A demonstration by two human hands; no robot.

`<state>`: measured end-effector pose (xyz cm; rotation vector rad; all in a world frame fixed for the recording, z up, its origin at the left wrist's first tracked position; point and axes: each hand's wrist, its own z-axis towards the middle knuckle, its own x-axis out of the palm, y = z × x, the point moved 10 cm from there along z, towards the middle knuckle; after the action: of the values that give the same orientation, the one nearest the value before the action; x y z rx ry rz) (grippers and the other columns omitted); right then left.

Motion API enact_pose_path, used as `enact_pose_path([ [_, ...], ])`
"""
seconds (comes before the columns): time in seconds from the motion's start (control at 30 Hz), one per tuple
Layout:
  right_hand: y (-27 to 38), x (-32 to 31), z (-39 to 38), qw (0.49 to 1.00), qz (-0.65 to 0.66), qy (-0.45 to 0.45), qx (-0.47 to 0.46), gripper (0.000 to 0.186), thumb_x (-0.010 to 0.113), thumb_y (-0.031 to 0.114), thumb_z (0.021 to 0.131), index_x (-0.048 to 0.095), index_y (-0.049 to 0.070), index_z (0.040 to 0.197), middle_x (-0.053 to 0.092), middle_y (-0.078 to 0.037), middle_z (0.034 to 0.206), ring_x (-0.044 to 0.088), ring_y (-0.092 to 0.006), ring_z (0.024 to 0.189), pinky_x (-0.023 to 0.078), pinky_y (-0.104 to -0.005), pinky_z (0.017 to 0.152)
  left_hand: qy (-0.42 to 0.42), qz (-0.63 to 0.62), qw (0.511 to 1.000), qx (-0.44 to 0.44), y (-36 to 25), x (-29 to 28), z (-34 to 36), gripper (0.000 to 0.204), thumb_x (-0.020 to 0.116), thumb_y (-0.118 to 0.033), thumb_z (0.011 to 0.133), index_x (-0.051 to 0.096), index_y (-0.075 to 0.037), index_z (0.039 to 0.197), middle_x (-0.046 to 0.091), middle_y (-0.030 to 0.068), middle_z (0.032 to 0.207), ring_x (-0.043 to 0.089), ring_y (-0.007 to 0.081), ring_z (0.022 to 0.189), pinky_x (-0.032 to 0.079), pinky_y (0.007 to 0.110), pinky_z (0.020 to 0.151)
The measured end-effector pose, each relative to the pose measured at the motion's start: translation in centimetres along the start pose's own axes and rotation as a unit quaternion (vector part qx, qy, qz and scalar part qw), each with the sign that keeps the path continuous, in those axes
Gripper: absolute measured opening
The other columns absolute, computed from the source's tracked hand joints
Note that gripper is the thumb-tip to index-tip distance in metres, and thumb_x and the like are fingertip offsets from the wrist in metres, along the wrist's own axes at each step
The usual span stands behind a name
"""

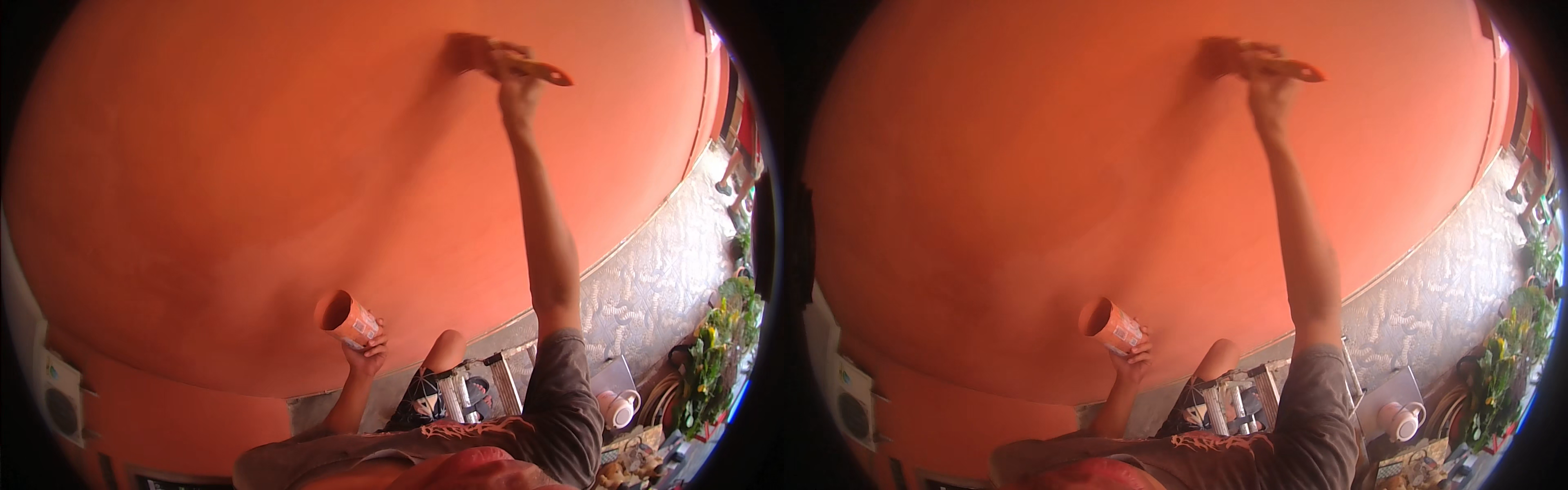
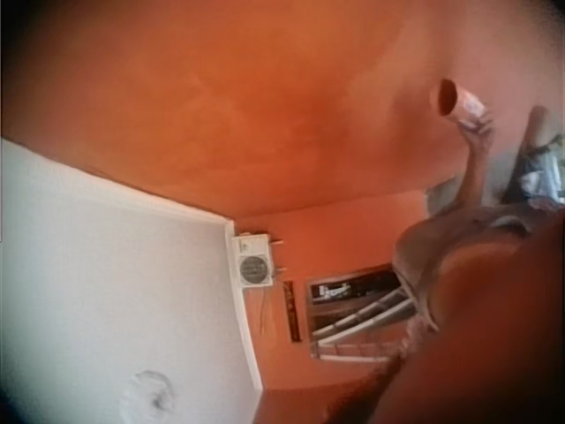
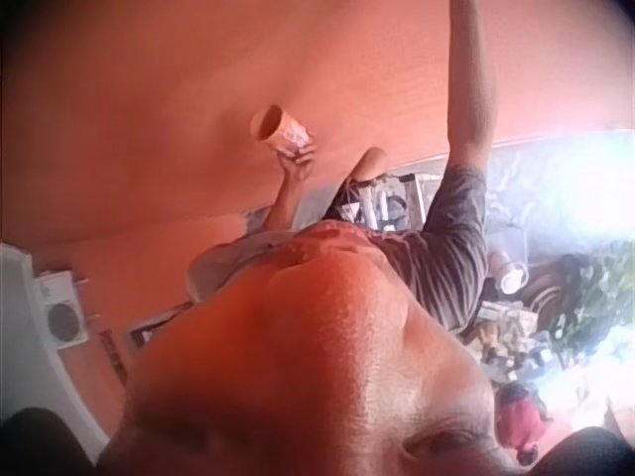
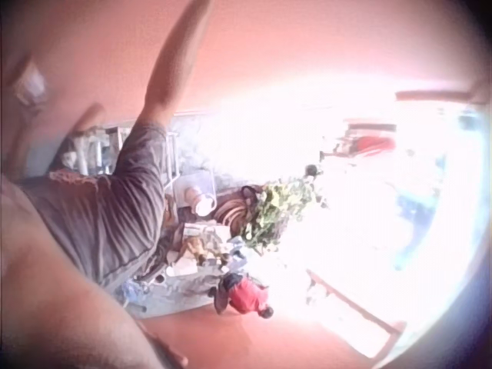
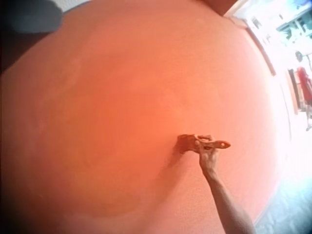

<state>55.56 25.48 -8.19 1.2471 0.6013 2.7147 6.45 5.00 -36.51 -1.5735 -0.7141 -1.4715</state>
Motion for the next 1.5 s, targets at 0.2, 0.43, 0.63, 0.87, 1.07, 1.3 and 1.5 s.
enact_pose_path([
  [0.2, 6.6, -1.8, 1.4, 0.889, -0.383, -0.112, -0.225, 0.021, 0.062, 0.002, 0.089, 0.072, 0.007, 0.107, 0.074, -0.008, 0.102, 0.072, -0.0253, 0.092, 0.056, -0.0316, 0.077, -0.011, -0.006, 1.0, -0.004, 0.5, 0.2, 0.6, 0.061, 0.059, -0.039, 0.092, 0.051, -0.007, 0.143, 0.049, 0.0201, 0.126, 0.058, 0.0262, 0.083, 0.052, 0.025, 0.054],
  [0.43, 6.4, 12.8, -17.3, 0.897, -0.178, 0.394, -0.095, 0.019, 0.063, -0.002, 0.088, 0.07, 0.007, 0.104, 0.071, -0.009, 0.104, 0.07, -0.0186, 0.083, 0.054, -0.0306, 0.069, -0.005, -0.02, 1.0, -0.019, 2.1, 0.0, 2.5, 0.06, 0.06, -0.038, 0.092, 0.051, -0.007, 0.143, 0.05, 0.0201, 0.125, 0.058, 0.0264, 0.082, 0.052, 0.025, 0.053],
  [0.63, -3.4, 1.4, -1.7, 0.994, 0.029, 0.079, 0.074, 0.021, 0.066, 0.022, 0.096, 0.066, 0.003, 0.104, 0.066, -0.008, 0.098, 0.066, -0.0195, 0.09, 0.056, -0.0348, 0.077, -0.006, -0.021, 0.999, -0.049, 3.5, 1.0, 3.7, 0.06, 0.061, -0.039, 0.093, 0.051, -0.007, 0.143, 0.05, 0.0199, 0.125, 0.058, 0.0261, 0.081, 0.052, 0.025, 0.053],
  [0.87, 3.8, -11.7, 7.7, 0.95, -0.222, -0.198, -0.1, 0.016, 0.064, 0.01, 0.094, 0.066, 0.005, 0.109, 0.076, -0.005, 0.098, 0.071, -0.0148, 0.08, 0.057, -0.027, 0.07, -0.004, -0.024, 0.998, -0.05, 3.0, -0.6, 3.8, 0.061, 0.06, -0.039, 0.093, 0.05, -0.006, 0.143, 0.05, 0.0206, 0.126, 0.058, 0.0262, 0.081, 0.052, 0.025, 0.053],
  [1.07, 2.2, 4.6, -11.5, 0.893, -0.341, 0.155, -0.25, 0.056, 0.068, 0.002, 0.073, 0.064, 0.017, 0.127, 0.066, -0.014, 0.124, 0.069, -0.0356, 0.102, 0.058, -0.0448, 0.076, -0.018, -0.034, 0.998, -0.051, 3.1, -2.0, 4.0, 0.059, 0.058, -0.039, 0.094, 0.051, -0.007, 0.143, 0.05, 0.0212, 0.126, 0.058, 0.0267, 0.081, 0.052, 0.025, 0.053],
  [1.3, -5.0, 6.9, -13.0, 0.963, 0.04, 0.266, -0.001, 0.018, 0.057, 0.01, 0.097, 0.063, 0.002, 0.112, 0.064, -0.008, 0.106, 0.062, -0.021, 0.097, 0.05, -0.0348, 0.086, -0.002, -0.042, 0.997, -0.07, 5.0, 1.4, 5.0, 0.058, 0.058, -0.039, 0.094, 0.051, -0.008, 0.143, 0.05, 0.0209, 0.127, 0.058, 0.0274, 0.082, 0.052, 0.026, 0.055],
  [1.5, 3.1, -7.6, 1.9, 0.973, -0.13, -0.181, -0.054, 0.014, 0.064, 0.01, 0.098, 0.063, -0.001, 0.107, 0.071, -0.01, 0.099, 0.068, -0.0174, 0.087, 0.056, -0.0303, 0.079, -0.017, -0.003, 0.999, -0.041, 3.1, 3.6, 2.5, 0.062, 0.059, -0.042, 0.093, 0.049, -0.007, 0.143, 0.05, 0.0192, 0.127, 0.058, 0.026, 0.085, 0.052, 0.025, 0.057],
])
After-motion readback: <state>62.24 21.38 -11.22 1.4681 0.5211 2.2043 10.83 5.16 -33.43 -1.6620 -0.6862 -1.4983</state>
